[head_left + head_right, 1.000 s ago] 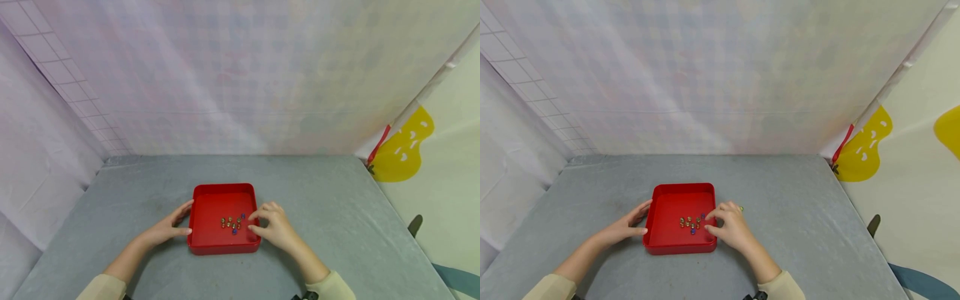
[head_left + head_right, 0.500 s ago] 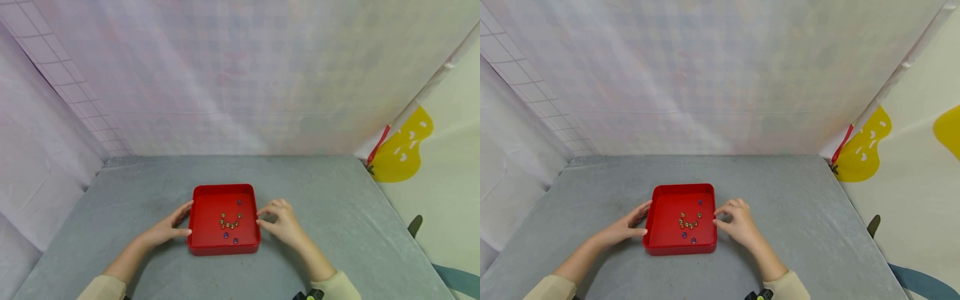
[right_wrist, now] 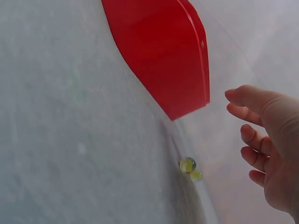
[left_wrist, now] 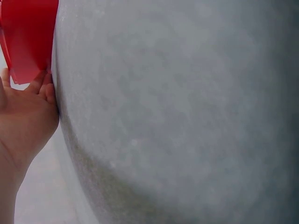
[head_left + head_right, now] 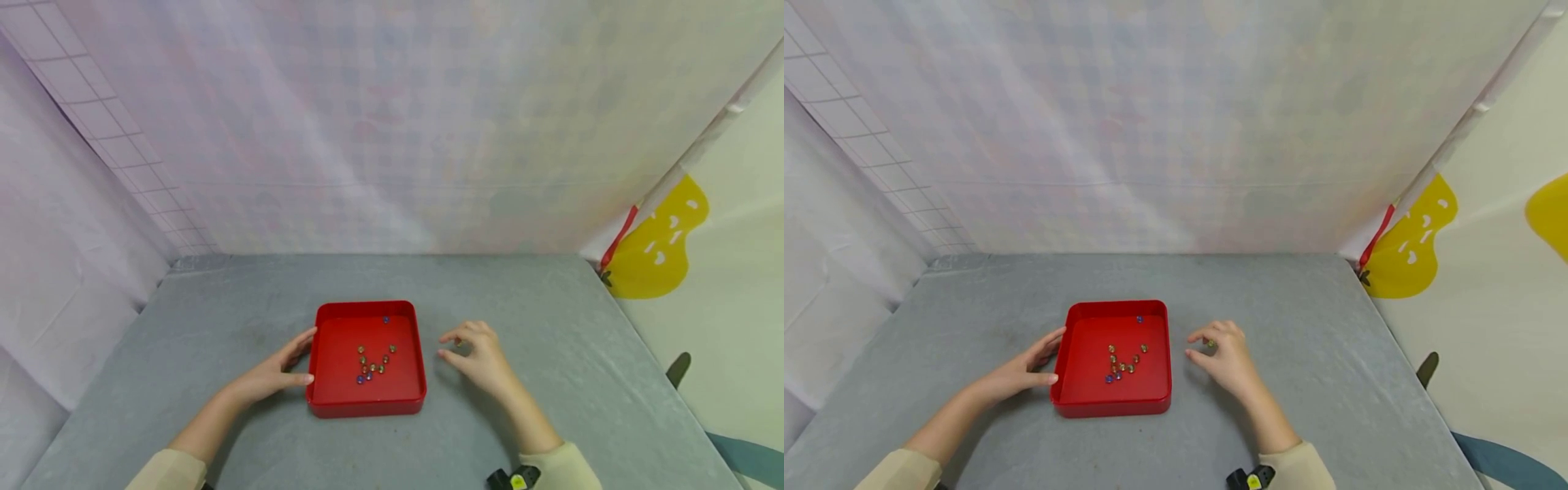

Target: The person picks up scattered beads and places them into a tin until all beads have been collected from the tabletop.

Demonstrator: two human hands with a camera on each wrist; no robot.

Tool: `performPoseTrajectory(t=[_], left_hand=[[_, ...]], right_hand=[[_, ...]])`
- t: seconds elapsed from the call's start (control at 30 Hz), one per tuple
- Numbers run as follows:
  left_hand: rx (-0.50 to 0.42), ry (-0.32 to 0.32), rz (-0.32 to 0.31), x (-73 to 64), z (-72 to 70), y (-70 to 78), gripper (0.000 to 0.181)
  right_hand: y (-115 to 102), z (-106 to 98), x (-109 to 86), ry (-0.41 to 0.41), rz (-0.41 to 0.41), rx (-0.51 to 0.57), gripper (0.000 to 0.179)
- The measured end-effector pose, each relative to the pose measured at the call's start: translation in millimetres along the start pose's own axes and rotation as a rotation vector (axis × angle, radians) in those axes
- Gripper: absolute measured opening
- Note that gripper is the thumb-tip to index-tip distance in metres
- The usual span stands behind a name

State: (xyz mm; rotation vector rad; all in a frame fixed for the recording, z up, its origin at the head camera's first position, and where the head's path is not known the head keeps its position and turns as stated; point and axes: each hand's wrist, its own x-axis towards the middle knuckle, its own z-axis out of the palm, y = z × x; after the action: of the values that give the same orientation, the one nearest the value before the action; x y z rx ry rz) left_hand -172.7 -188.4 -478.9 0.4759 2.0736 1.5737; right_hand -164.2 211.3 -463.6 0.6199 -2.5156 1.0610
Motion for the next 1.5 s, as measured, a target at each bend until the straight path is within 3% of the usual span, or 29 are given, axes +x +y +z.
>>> performPoseTrajectory(t=[0.57, 0.77, 1.03, 1.37, 1.5], left_hand=[[0.002, -0.005, -0.003, -0.3, -0.2, 0.1, 0.080], [0.005, -0.001, -0.010, -1.0, 0.1, 0.0, 0.080], [0.026, 0.019, -0.017, -1.7, 1.9, 2.0, 0.081], [0.023, 0.014, -0.015, -2.1, 1.5, 2.3, 0.081], [0.019, 0.008, -0.007, -1.5, 0.9, 1.7, 0.081]], right_hand=[[23.8, -10.0, -5.2, -0.052, 0.098, 0.010, 0.018], [31.8, -8.4, -7.7, -0.038, 0.071, 0.021, 0.018], [37.6, -10.1, -9.3, -0.153, 0.117, 0.041, 0.017], [44.1, -10.4, -11.6, -0.165, 0.059, 0.060, 0.016], [44.5, -11.3, -12.6, -0.185, 0.071, 0.067, 0.016]])
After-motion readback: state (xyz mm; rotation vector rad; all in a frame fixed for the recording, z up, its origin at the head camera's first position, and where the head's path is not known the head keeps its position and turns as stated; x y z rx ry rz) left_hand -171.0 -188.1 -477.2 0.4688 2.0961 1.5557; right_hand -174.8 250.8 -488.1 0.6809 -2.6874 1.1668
